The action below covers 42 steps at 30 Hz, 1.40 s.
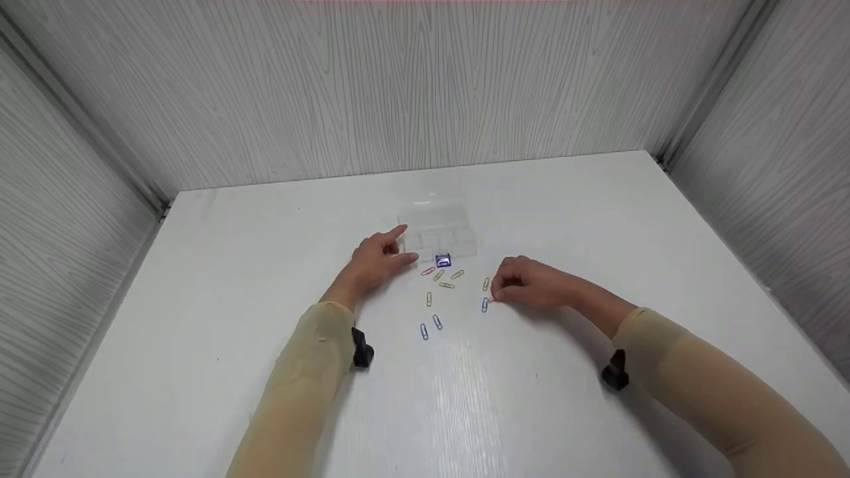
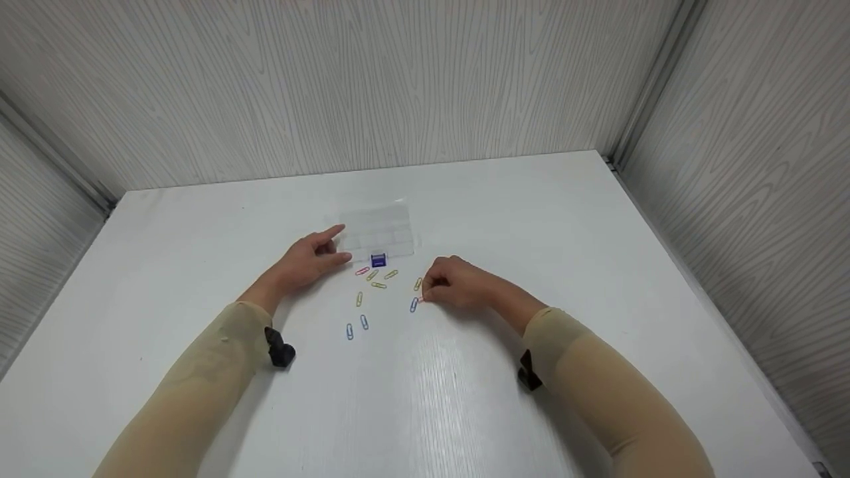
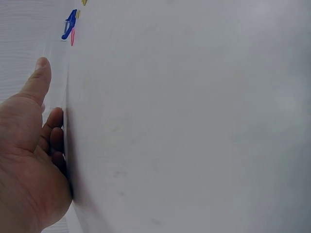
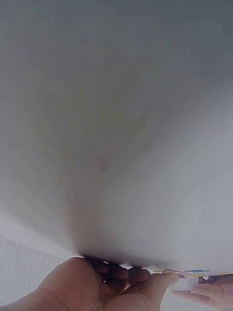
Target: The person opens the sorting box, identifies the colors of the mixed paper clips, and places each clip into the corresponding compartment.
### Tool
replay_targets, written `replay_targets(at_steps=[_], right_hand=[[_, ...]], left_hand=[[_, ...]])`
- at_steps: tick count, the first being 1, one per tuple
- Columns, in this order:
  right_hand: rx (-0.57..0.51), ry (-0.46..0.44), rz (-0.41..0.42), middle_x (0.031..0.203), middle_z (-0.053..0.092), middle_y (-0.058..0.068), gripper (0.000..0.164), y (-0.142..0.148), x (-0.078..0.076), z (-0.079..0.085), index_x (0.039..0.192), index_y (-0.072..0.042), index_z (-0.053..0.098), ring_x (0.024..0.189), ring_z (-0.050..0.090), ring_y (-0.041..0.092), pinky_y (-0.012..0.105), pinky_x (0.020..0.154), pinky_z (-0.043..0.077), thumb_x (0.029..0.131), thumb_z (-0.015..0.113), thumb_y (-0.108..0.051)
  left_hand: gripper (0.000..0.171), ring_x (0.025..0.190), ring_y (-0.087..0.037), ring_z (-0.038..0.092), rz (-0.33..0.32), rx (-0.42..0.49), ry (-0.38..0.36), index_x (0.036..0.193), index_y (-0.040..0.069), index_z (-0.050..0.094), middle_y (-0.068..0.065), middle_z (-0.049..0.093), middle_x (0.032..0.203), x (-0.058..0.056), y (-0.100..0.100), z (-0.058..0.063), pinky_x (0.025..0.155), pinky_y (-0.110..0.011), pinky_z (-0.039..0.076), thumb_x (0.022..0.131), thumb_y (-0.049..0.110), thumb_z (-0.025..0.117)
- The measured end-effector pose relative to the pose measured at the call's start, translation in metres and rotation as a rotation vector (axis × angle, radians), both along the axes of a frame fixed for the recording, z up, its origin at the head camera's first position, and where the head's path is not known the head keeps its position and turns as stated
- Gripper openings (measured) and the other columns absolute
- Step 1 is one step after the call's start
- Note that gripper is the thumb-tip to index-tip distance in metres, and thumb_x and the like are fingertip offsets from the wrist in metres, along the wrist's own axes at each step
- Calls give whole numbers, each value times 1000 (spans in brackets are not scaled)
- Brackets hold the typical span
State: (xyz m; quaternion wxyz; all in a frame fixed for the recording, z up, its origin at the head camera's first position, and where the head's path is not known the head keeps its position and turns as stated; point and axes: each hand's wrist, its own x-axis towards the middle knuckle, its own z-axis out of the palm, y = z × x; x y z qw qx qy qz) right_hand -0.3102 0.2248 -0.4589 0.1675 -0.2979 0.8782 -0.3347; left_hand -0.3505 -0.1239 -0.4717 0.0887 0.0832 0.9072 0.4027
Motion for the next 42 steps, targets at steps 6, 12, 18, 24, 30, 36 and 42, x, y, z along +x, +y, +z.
replay_targets(at_steps=[6, 12, 18, 24, 30, 36, 42], right_hand=[[0, -29, -35, 104, 64, 1, 7, -2, -3, 0, 98, -17, 76, 103, 54, 22, 40, 94, 41, 102, 71, -17], [-6, -53, -111, 107, 64, 2, 9, -3, -5, 7, 109, -14, 72, 102, 54, 23, 39, 91, 42, 104, 70, -20], [-46, 2, -132, 106, 62, 4, 11, -8, -19, 19, 108, -11, 72, 99, 51, 23, 38, 84, 41, 105, 69, -22], [-58, 36, -220, 110, 61, 6, 13, -20, -42, 33, 110, -9, 71, 101, 51, 24, 39, 84, 42, 108, 65, -20], [-49, 70, -295, 114, 60, 8, 17, -37, -69, 39, 111, -7, 71, 106, 51, 26, 41, 90, 42, 108, 64, -23], [-44, 89, -331, 114, 59, 10, 19, -50, -87, 31, 110, -6, 71, 106, 51, 27, 41, 92, 42, 108, 64, -24], [-16, 70, -353, 114, 59, 10, 19, -59, -94, 21, 112, -5, 71, 105, 51, 26, 39, 91, 42, 108, 64, -21]], left_hand=[[77, 120, -24, 46, 31, 13, -21, 166, 36, 38, -5, 52, 124, 1, -1, -1, 109, -45, 35, 99, 48, 74], [77, 120, -25, 45, 14, 10, -15, 166, 36, 38, -5, 52, 124, 0, -1, -1, 109, -45, 35, 99, 48, 74], [75, 118, -25, 44, 0, 2, 4, 166, 34, 39, -5, 52, 123, 0, 0, 1, 107, -44, 35, 100, 47, 73], [75, 118, -24, 45, -6, 4, 12, 166, 32, 39, -5, 52, 123, 1, -1, 2, 108, -44, 34, 100, 47, 73], [75, 118, -24, 45, 9, 10, 0, 165, 35, 40, -5, 53, 123, 2, -1, 1, 108, -45, 35, 100, 47, 73], [76, 116, -24, 47, 16, 20, -2, 165, 35, 40, -5, 53, 122, 2, -1, 0, 106, -43, 37, 99, 47, 75], [76, 118, -23, 46, 24, 21, -13, 165, 38, 40, -3, 53, 124, 1, -1, -1, 107, -43, 37, 98, 48, 75]])
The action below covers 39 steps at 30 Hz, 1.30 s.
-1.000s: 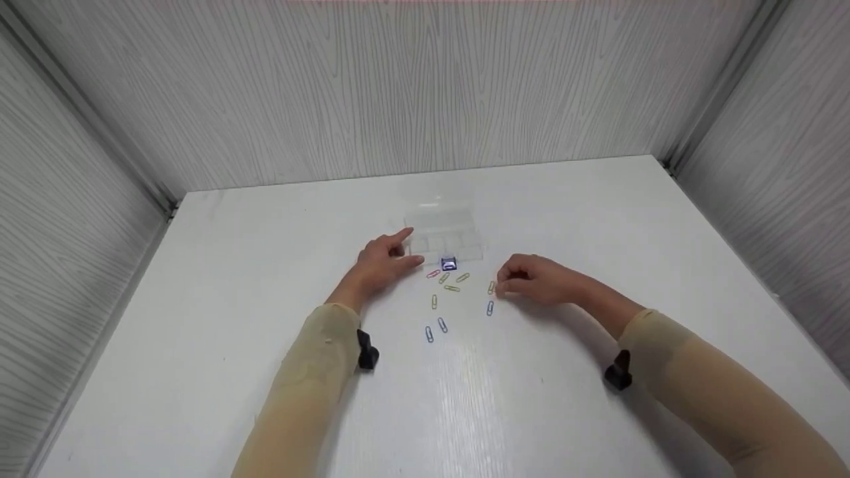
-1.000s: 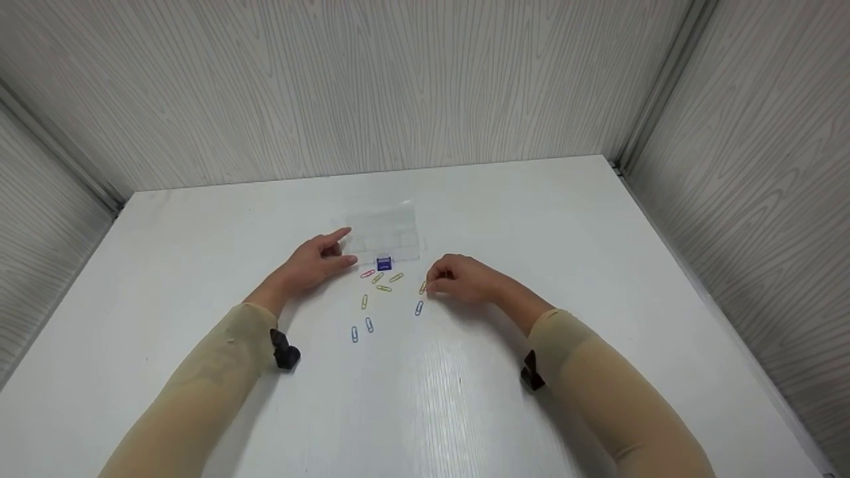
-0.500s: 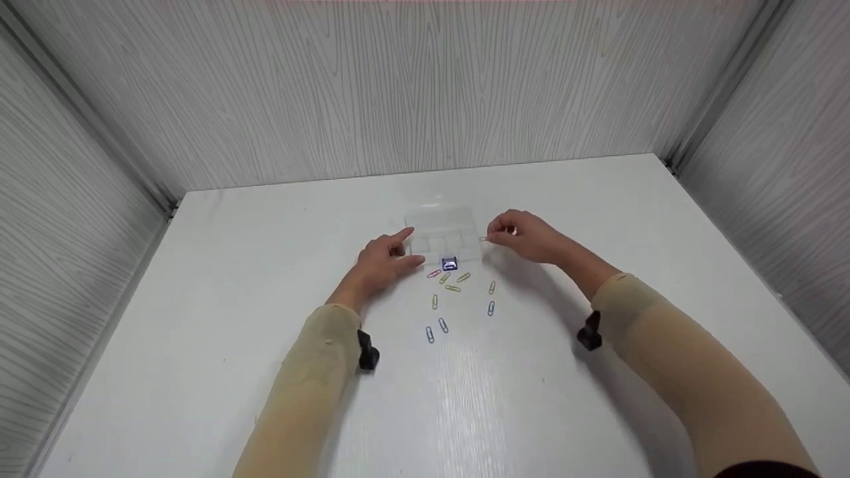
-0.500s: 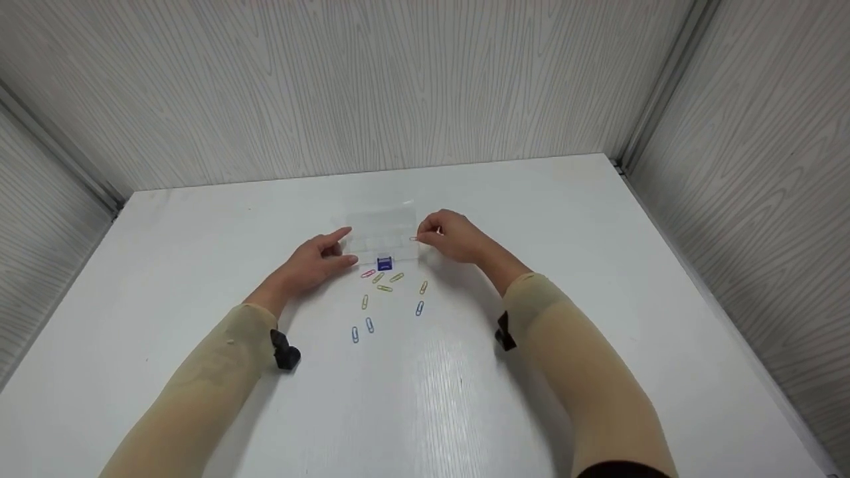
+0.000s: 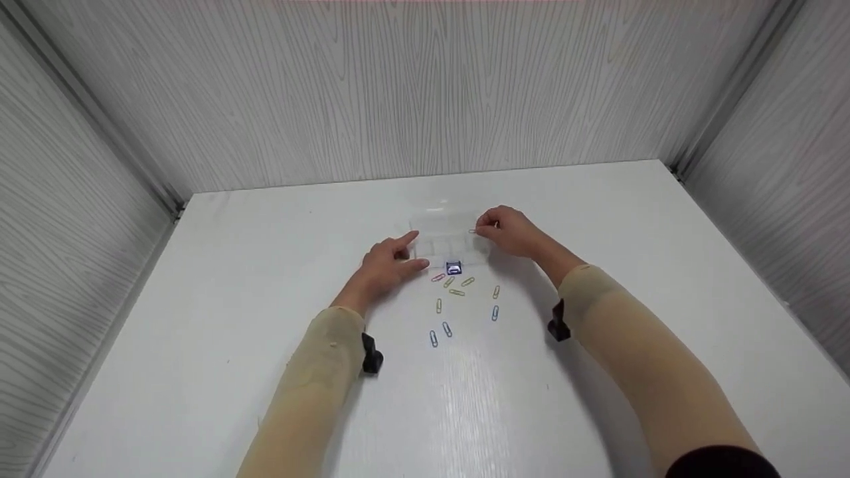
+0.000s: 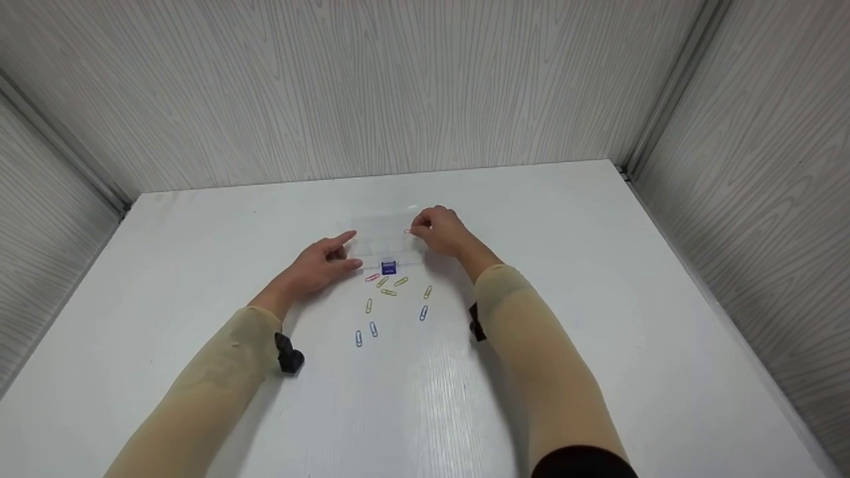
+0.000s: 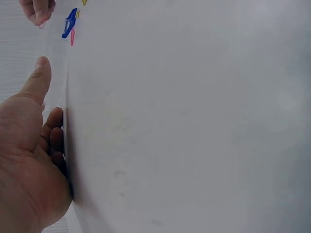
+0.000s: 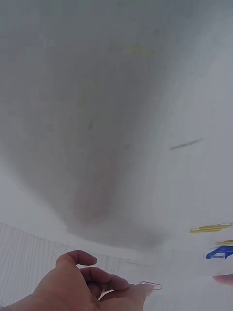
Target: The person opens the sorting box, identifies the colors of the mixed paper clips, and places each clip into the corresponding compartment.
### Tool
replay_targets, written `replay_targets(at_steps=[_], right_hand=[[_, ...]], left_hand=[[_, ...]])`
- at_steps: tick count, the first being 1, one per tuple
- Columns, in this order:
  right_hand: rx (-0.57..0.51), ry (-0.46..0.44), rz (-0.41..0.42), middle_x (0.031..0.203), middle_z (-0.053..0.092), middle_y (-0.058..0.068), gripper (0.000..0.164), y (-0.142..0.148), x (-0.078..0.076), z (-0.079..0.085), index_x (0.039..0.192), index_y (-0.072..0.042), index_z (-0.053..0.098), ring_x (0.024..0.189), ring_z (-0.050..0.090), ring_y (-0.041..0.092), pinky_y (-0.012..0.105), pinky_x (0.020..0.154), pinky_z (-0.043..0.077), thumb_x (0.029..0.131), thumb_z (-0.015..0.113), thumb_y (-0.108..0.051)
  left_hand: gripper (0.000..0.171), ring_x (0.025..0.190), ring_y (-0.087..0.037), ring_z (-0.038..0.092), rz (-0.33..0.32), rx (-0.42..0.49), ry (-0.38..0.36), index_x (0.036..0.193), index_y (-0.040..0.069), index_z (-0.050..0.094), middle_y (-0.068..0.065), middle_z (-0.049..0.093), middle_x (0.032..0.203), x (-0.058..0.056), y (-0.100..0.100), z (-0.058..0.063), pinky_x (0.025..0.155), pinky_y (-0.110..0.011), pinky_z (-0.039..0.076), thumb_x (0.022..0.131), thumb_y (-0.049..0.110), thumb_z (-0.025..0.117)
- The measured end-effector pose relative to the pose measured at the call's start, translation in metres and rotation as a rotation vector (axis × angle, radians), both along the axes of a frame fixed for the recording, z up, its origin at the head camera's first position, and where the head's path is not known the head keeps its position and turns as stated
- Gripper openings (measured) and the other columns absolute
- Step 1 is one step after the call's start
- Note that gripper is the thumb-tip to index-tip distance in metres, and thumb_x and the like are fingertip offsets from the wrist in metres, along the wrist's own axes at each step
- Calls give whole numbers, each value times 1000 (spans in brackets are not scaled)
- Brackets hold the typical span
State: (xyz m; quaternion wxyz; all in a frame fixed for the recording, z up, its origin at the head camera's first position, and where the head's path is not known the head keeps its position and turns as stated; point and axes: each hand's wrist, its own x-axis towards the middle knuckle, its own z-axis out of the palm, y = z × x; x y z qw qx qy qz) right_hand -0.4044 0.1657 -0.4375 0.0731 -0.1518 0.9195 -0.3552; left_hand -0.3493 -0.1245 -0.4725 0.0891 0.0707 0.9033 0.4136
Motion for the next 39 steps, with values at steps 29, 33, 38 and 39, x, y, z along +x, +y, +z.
replay_targets(at_steps=[29, 33, 38, 39], right_hand=[[-123, 16, 35, 107, 68, 6, 18, 27, 35, 5, 116, -11, 73, 99, 57, 25, 38, 87, 46, 102, 73, -23], [-125, 19, 59, 106, 68, 5, 18, 30, 43, 6, 115, -11, 74, 98, 57, 23, 38, 87, 46, 102, 74, -23], [-149, 15, 84, 103, 68, 5, 15, 32, 53, 5, 111, -11, 75, 96, 58, 24, 38, 85, 46, 101, 75, -21], [-155, 13, 87, 103, 69, 5, 14, 33, 55, 5, 110, -10, 75, 95, 58, 24, 38, 86, 46, 100, 76, -20]], left_hand=[[77, 119, -24, 45, -18, -32, 11, 166, 35, 38, -4, 52, 124, -1, 3, 1, 109, -44, 36, 100, 48, 73], [76, 119, -24, 45, -19, -40, 13, 166, 35, 38, -4, 52, 124, -2, 3, 0, 108, -44, 36, 100, 48, 73], [76, 118, -25, 44, -34, -69, 31, 167, 33, 37, -5, 53, 123, -2, 1, 0, 108, -44, 34, 101, 49, 71], [76, 118, -25, 44, -35, -72, 33, 167, 34, 37, -5, 53, 123, -3, 1, 0, 108, -44, 34, 100, 49, 71]])
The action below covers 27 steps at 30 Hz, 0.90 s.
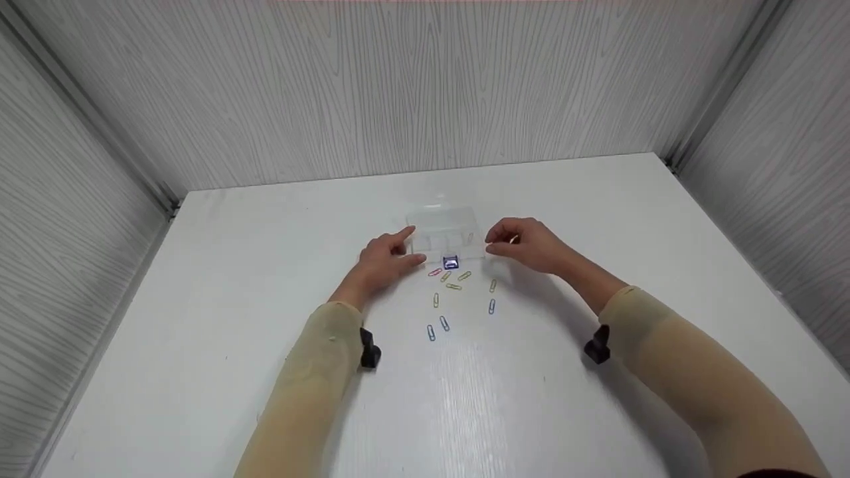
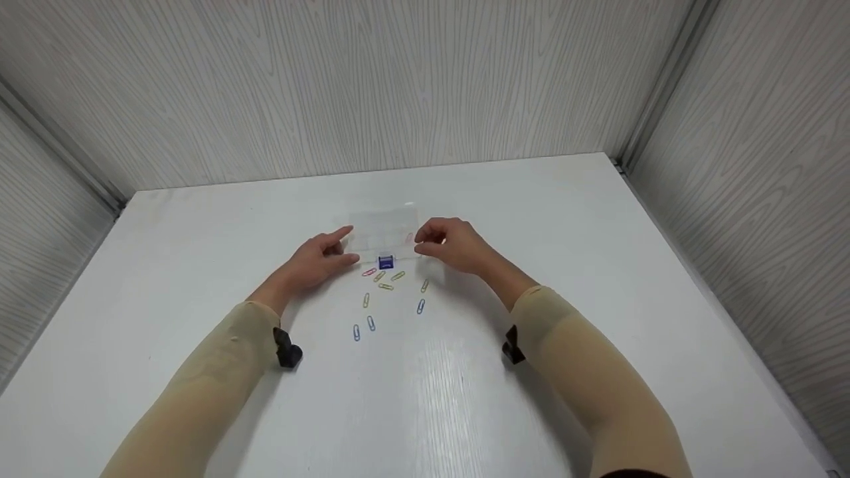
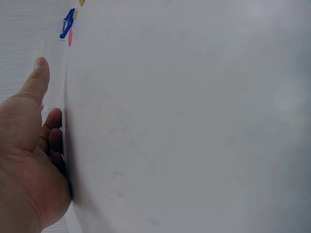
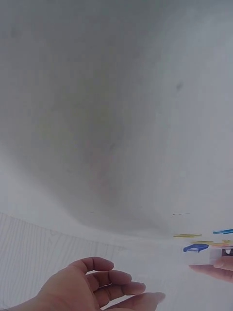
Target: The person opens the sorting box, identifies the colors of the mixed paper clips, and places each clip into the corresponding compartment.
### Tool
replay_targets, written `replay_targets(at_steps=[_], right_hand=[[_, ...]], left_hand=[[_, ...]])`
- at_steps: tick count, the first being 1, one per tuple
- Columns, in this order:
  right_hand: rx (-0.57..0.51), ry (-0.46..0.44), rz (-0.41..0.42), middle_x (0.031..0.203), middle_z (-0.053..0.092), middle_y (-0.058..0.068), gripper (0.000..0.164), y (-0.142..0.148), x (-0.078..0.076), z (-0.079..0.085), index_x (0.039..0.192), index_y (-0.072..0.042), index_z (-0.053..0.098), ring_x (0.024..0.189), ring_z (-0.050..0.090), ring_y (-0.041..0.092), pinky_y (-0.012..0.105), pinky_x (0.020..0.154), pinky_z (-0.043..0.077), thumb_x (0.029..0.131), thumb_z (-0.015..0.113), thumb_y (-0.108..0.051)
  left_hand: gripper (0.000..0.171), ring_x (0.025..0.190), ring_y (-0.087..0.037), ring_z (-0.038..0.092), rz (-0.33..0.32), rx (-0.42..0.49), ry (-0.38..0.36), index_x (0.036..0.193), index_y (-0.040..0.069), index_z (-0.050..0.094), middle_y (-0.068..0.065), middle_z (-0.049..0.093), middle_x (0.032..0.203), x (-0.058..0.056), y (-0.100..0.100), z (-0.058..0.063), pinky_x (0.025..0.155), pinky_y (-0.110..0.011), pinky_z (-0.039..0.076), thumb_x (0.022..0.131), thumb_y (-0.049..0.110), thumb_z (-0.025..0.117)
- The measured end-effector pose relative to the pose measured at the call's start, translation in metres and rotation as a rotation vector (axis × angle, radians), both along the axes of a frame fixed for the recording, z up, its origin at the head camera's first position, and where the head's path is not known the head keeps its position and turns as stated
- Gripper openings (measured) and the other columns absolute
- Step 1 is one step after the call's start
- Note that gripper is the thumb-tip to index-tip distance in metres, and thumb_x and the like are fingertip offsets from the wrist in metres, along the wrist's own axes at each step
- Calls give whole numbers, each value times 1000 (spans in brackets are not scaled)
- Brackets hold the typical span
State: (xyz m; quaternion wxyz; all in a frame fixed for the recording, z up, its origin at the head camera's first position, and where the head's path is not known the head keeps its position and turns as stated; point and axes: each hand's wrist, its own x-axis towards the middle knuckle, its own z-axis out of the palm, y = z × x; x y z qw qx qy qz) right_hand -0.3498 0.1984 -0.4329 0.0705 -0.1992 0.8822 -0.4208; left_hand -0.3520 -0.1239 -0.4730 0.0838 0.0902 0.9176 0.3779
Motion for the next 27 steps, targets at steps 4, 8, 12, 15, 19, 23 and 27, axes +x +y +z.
replay_targets(at_steps=[4, 8, 12, 15, 19, 23, 27], right_hand=[[7, -14, 5, 103, 69, 4, 14, 3, 6, -3, 111, -11, 77, 95, 57, 24, 38, 86, 46, 99, 76, -19], [32, -37, 20, 103, 70, 2, 15, 7, 12, -8, 112, -12, 77, 95, 57, 23, 38, 86, 46, 99, 77, -19], [43, -69, 44, 103, 70, 2, 16, 12, 16, -11, 112, -13, 77, 94, 58, 24, 38, 84, 46, 98, 77, -20], [55, -93, 61, 104, 70, 2, 17, 14, 17, -14, 113, -13, 77, 95, 58, 24, 37, 85, 46, 98, 77, -22], [71, -114, 77, 105, 70, 1, 19, 17, 17, -16, 115, -14, 77, 97, 57, 23, 36, 88, 46, 99, 78, -23], [72, -134, 88, 107, 71, 1, 19, 18, 18, -19, 115, -15, 78, 98, 57, 23, 36, 89, 45, 98, 79, -24], [82, -148, 88, 108, 71, 0, 17, 16, 20, -19, 113, -18, 79, 100, 57, 22, 36, 88, 45, 97, 79, -25]], left_hand=[[77, 119, -24, 43, 11, 6, -22, 167, 36, 37, -4, 51, 122, -1, 0, -1, 108, -45, 34, 100, 51, 71], [77, 120, -24, 43, 16, 5, -33, 167, 37, 36, -4, 50, 123, -1, 0, -2, 108, -45, 34, 100, 51, 71], [77, 121, -24, 43, 21, 12, -38, 167, 38, 36, -4, 51, 125, -1, 1, 0, 109, -45, 34, 99, 51, 72], [77, 122, -24, 43, 24, 24, -43, 167, 37, 36, -4, 51, 126, 0, 1, 1, 111, -46, 34, 99, 51, 72], [77, 123, -25, 43, 24, 38, -43, 167, 37, 37, -4, 50, 127, 1, 1, 2, 112, -46, 33, 100, 51, 72], [77, 122, -24, 43, 27, 39, -46, 166, 37, 37, -4, 51, 125, 1, 1, 1, 110, -46, 34, 99, 51, 72], [76, 118, -24, 44, 17, 31, -31, 166, 35, 37, -5, 52, 124, 1, 1, 1, 108, -45, 35, 100, 50, 72]])
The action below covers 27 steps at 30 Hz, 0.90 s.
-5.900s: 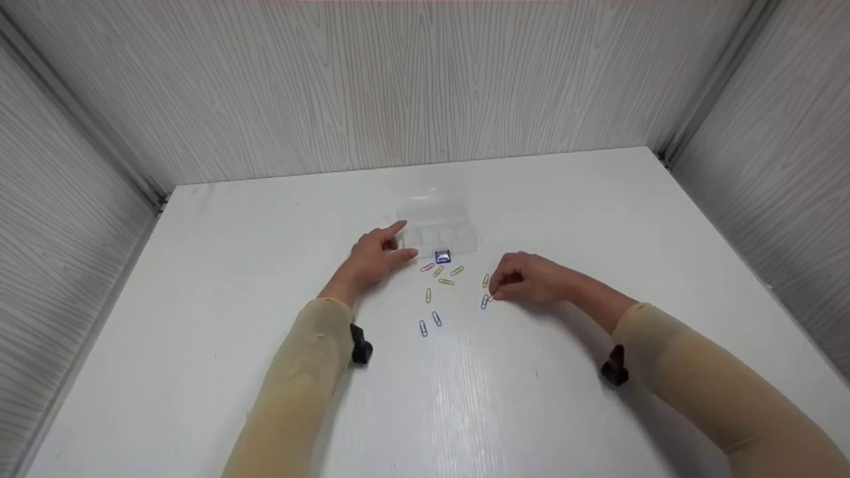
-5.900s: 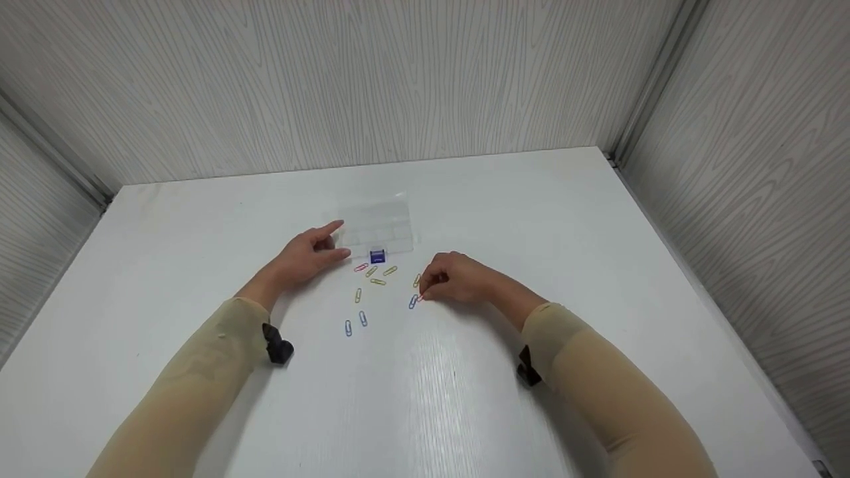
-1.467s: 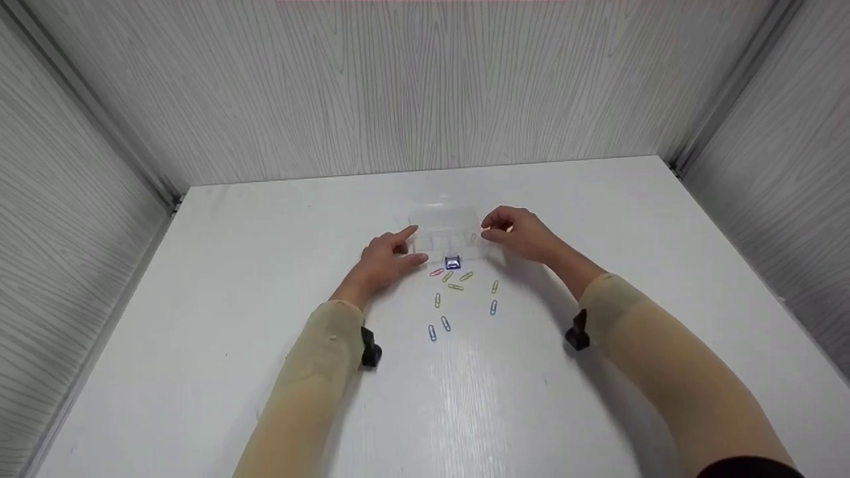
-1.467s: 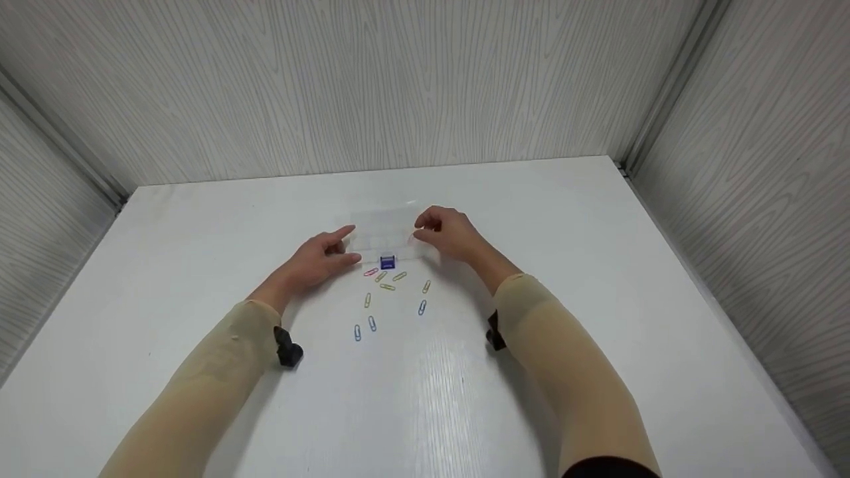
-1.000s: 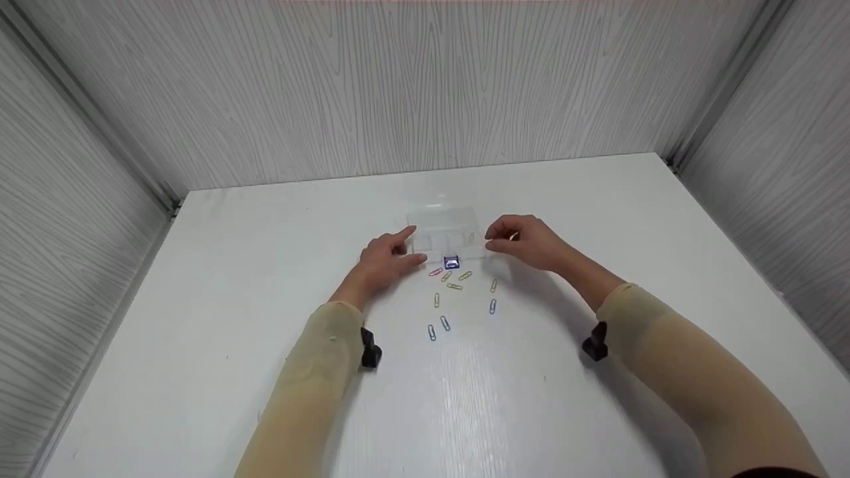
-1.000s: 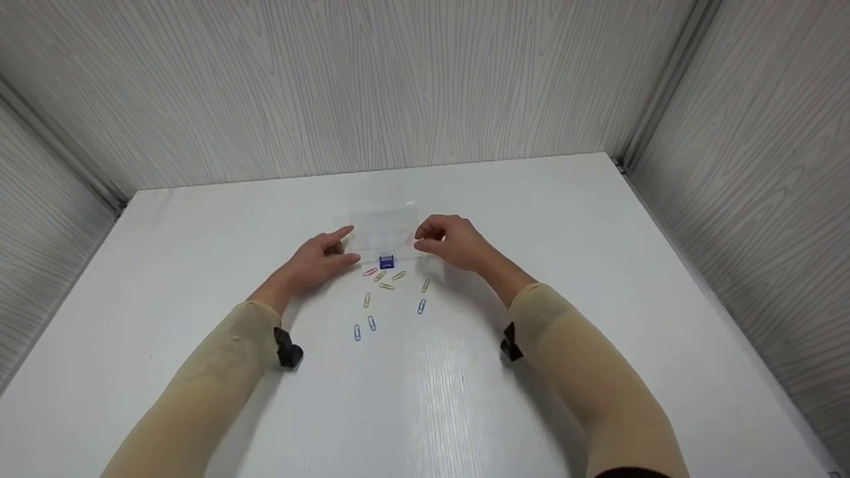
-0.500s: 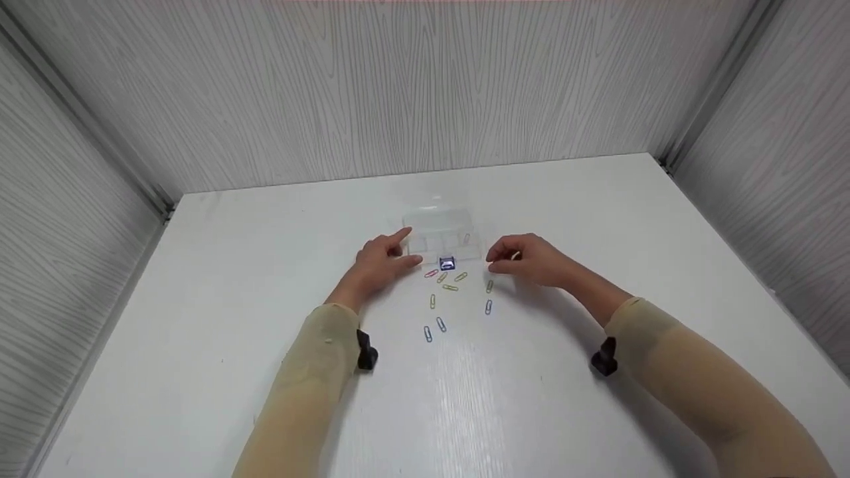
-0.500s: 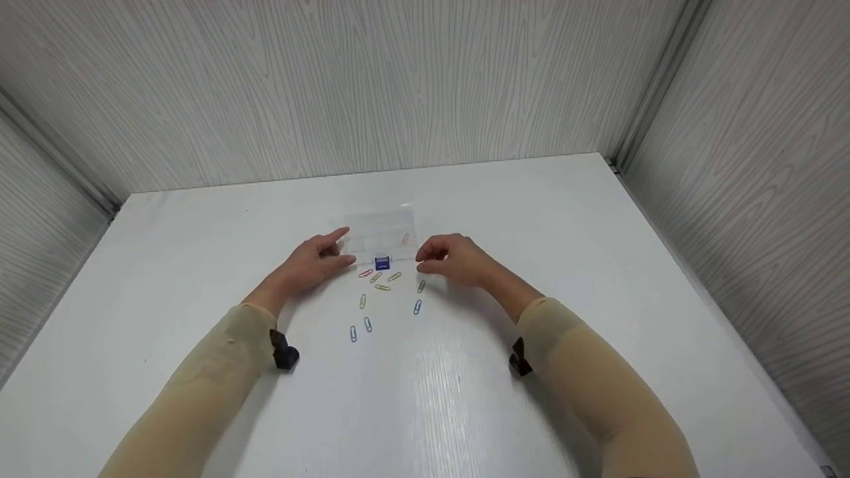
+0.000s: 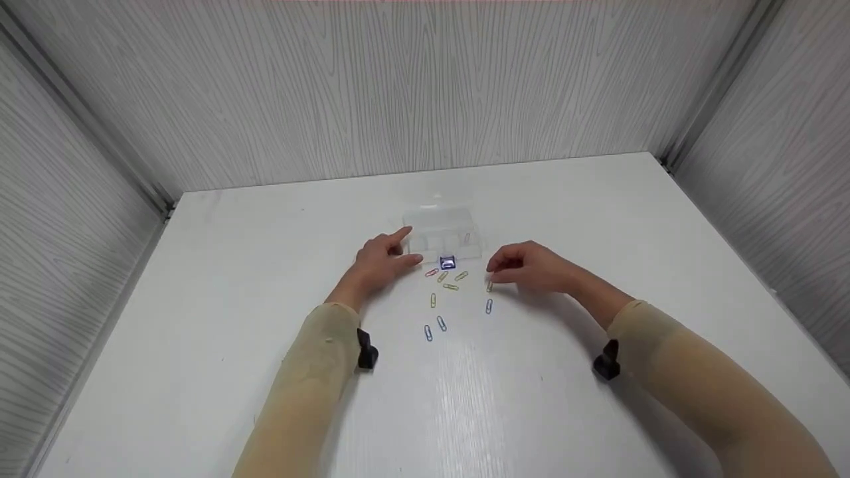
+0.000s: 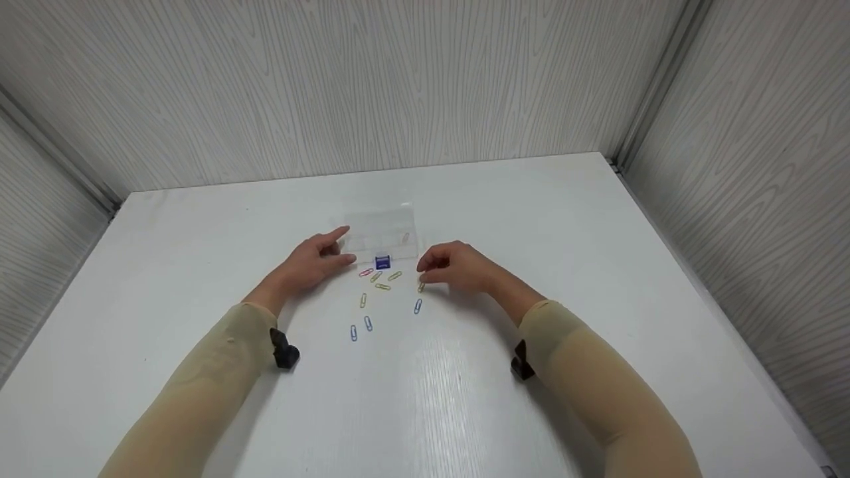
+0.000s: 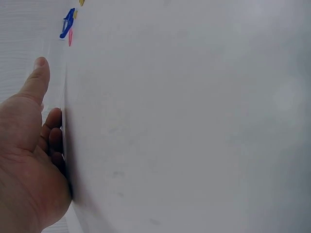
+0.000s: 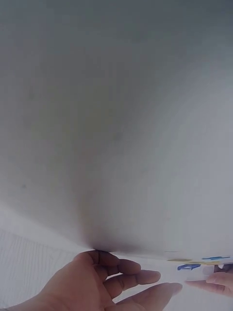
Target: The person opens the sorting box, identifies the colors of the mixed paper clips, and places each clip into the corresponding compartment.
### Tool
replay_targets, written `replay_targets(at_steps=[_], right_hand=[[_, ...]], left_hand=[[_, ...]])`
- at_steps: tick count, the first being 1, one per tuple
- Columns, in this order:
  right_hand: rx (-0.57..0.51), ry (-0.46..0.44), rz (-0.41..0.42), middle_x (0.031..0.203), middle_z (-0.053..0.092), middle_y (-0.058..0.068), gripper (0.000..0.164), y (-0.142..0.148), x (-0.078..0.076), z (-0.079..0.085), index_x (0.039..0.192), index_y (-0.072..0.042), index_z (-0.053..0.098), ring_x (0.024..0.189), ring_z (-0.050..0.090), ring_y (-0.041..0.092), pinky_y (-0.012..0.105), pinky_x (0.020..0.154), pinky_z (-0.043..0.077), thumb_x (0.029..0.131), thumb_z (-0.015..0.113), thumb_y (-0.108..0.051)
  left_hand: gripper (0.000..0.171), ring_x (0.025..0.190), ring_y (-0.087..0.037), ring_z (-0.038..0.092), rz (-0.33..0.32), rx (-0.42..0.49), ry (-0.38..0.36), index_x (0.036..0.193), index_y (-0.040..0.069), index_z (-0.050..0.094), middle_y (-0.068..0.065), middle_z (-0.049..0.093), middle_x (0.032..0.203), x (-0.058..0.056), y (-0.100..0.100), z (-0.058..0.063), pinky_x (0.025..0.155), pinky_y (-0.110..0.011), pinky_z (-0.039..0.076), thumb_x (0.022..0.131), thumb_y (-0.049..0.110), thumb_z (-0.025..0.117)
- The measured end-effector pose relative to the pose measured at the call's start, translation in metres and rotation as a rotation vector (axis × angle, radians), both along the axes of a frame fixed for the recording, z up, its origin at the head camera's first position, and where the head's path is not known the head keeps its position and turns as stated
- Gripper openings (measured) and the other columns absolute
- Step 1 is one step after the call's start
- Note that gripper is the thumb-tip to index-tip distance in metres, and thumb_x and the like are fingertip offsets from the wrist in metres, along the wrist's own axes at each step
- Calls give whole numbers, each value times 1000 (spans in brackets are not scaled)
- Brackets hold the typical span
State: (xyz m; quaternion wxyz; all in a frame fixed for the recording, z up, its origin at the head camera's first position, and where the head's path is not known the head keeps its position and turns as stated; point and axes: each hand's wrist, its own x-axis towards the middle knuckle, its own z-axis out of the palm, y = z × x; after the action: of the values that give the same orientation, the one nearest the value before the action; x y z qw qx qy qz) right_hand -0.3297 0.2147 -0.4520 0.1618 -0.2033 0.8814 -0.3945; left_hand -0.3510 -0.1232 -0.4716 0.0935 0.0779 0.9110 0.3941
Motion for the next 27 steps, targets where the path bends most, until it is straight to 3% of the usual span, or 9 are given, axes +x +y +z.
replay_targets(at_steps=[8, 18, 27], right_hand=[[13, 46, -3, 105, 71, -1, 16, -16, 2, 4, 112, -17, 78, 96, 58, 23, 38, 85, 46, 98, 78, -25], [12, 101, 26, 103, 68, 0, 23, -66, 2, 11, 120, -17, 78, 96, 58, 22, 35, 82, 48, 99, 78, -26], [-20, 94, 18, 97, 70, -1, 21, -89, -2, 4, 121, -17, 81, 89, 57, 18, 30, 78, 47, 100, 76, -20]], left_hand=[[76, 118, -25, 45, 1, 8, 0, 166, 36, 38, -5, 52, 124, 0, 0, -1, 108, -44, 35, 100, 49, 73], [75, 117, -24, 46, 1, -15, 13, 166, 36, 39, -5, 54, 124, 1, 1, -1, 108, -45, 37, 100, 49, 72], [75, 117, -24, 47, -14, -30, 34, 166, 34, 39, -5, 55, 123, 2, -1, 2, 109, -46, 37, 100, 50, 72]])
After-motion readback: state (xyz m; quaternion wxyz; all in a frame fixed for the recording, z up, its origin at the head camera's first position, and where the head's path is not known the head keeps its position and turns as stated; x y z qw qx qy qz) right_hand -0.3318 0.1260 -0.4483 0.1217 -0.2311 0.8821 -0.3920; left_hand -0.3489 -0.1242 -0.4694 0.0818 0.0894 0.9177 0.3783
